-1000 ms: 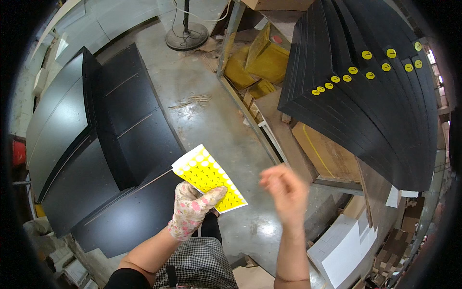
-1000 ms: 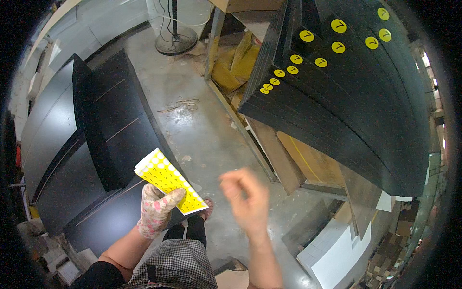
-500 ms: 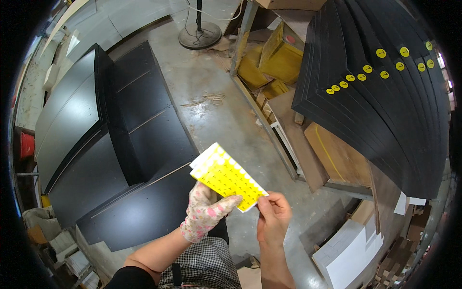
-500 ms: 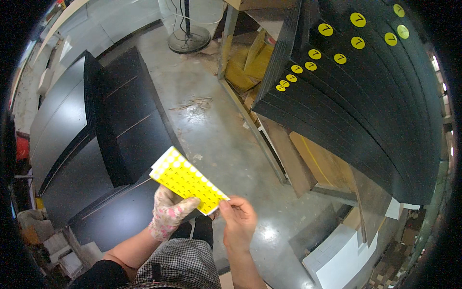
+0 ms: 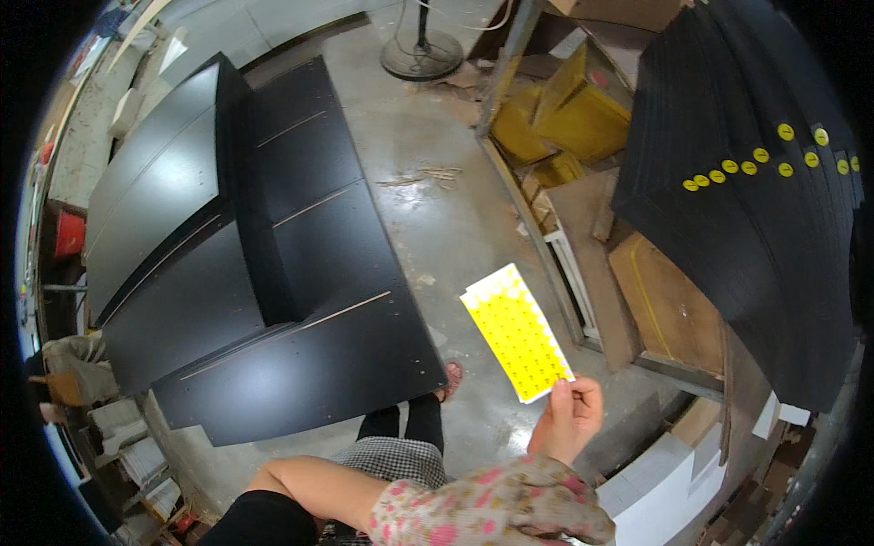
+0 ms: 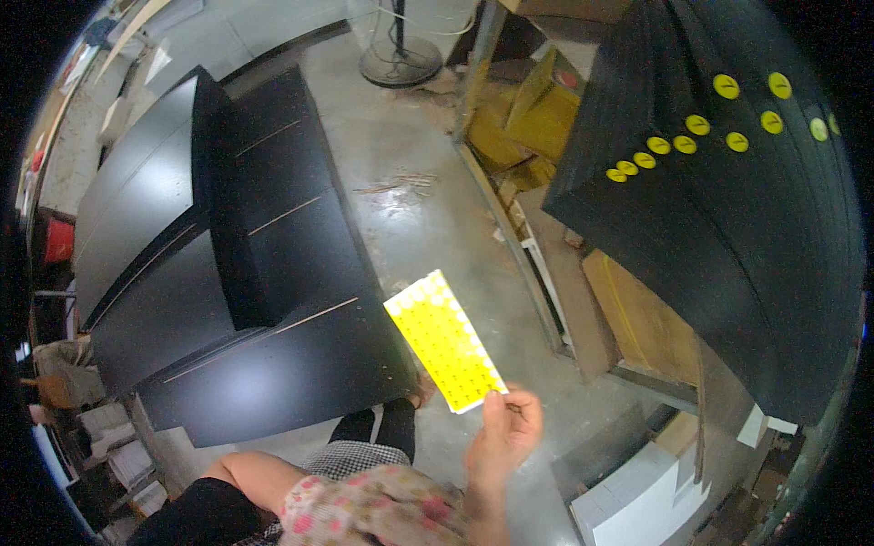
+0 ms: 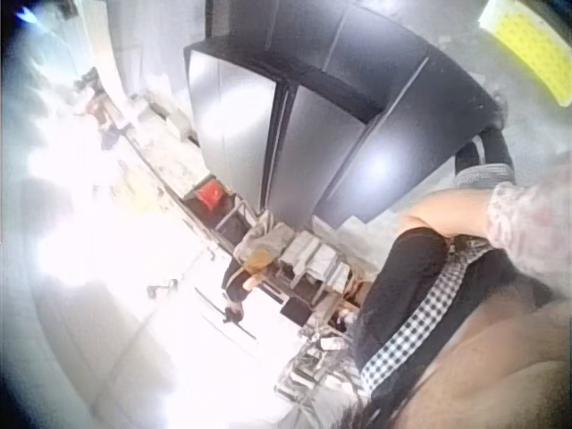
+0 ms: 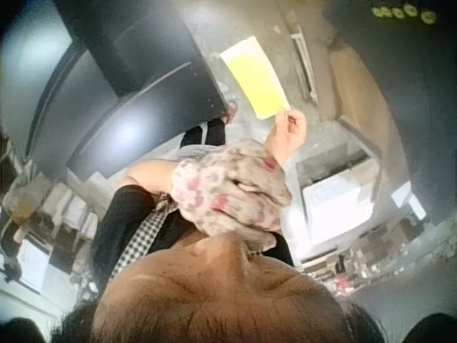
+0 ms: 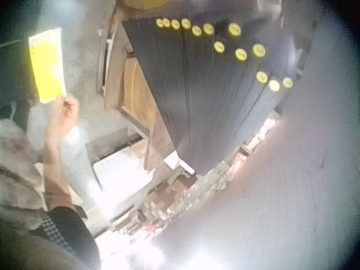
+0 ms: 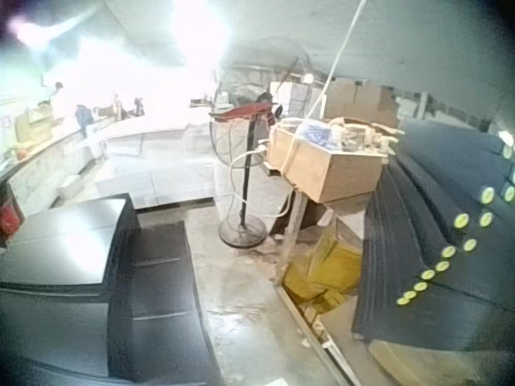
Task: The person wipes a stack of black curved panels with a white cloth, then applies small yellow circular stickers to the edges of each panel one by one. The panels remain stacked on a workbench throughout the process.
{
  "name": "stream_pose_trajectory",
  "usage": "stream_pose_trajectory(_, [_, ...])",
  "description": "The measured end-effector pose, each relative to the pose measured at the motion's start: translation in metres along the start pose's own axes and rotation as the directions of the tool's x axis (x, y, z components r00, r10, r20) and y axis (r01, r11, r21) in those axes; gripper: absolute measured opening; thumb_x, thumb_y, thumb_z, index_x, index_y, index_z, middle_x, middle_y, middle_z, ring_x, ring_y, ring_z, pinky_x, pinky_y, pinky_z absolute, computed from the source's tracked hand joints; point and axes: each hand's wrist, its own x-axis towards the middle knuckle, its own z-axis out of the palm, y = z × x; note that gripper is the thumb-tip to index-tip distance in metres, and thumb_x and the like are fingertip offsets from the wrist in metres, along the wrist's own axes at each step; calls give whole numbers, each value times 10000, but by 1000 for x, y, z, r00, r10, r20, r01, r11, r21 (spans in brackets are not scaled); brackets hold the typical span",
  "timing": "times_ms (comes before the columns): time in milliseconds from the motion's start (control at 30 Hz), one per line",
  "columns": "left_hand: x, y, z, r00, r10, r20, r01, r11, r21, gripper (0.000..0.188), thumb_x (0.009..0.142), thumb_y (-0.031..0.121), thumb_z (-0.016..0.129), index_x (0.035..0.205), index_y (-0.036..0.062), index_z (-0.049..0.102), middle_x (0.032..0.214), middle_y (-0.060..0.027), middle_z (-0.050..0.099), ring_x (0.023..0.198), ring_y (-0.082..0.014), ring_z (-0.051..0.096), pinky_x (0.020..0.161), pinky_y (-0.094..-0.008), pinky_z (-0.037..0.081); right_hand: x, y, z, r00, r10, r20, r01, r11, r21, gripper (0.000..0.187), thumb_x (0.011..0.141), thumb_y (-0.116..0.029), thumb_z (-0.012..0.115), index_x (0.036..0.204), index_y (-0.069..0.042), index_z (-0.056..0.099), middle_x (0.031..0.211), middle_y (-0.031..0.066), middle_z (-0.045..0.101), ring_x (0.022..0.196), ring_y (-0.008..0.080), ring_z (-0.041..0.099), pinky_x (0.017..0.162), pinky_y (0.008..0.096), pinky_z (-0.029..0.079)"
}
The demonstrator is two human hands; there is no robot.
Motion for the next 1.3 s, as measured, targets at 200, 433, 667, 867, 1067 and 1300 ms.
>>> stream_pose_trajectory(200, [5, 43, -38, 999, 16, -40, -8, 982, 188, 389, 783, 207, 555, 1138, 64, 488, 1072, -123, 449, 947, -276, 433, 813, -431, 378, -4, -4, -8, 997, -31, 71, 35, 998, -61, 101, 826, 0, 610, 857, -1, 514, 924, 113, 584, 815, 126, 540, 763, 264, 444])
stream_pose_trajectory(433, [-9, 42, -63, 368, 264, -891, 745, 489, 453, 239, 799, 11, 598, 1031, -36, 568, 899, -130, 567, 885, -201, 589, 736, -339, 498, -8, -4, -18, 970, -155, 190, 172, 982, -77, 124, 819, -14, 644, 858, -11, 527, 910, 126, 595, 819, 166, 540, 737, 270, 439])
stream_pose_trajectory(667, [-18, 24, -59, 269, 112, -957, 821, 493, 288, 129, 833, 83, 661, 852, -36, 615, 819, -67, 579, 632, -117, 610, 546, -244, 498, -8, -5, -24, 931, -220, 291, 327, 857, -398, 149, 811, -5, 655, 894, -9, 532, 917, 111, 594, 821, 153, 532, 722, 249, 433])
stream_pose_trajectory(867, [-21, 10, -56, 97, -100, -990, 625, 780, -18, 100, 846, 67, 634, 875, -29, 638, 815, -60, 568, 774, -99, 590, 671, -240, 487, -9, -1, -23, 981, 137, 140, -138, 990, -4, 334, 824, 29, 616, 1100, -15, 432, 932, 86, 588, 871, 137, 546, 806, 263, 447])
stream_pose_trajectory(1067, [-10, 10, -48, 10, -311, -950, 418, 864, -279, 156, 855, 102, 620, 936, -31, 607, 916, -58, 617, 847, -103, 581, 773, -246, 466, -7, -10, -15, 980, 139, 141, -137, 990, -18, 518, 817, 56, 619, 1246, -13, 338, 984, 169, 619, 893, 162, 585, 793, 268, 467])
stream_pose_trajectory(1300, [-8, 0, -45, 81, -226, -971, 530, 834, -150, 416, 864, 33, 604, 1224, -58, 416, 1014, -141, 607, 808, -146, 620, 720, -286, 536, -7, -23, -17, 992, 123, 33, -122, 992, -39, 647, 801, 96, 607, 1355, -6, 289, 937, 166, 636, 877, 180, 625, 778, 280, 513])
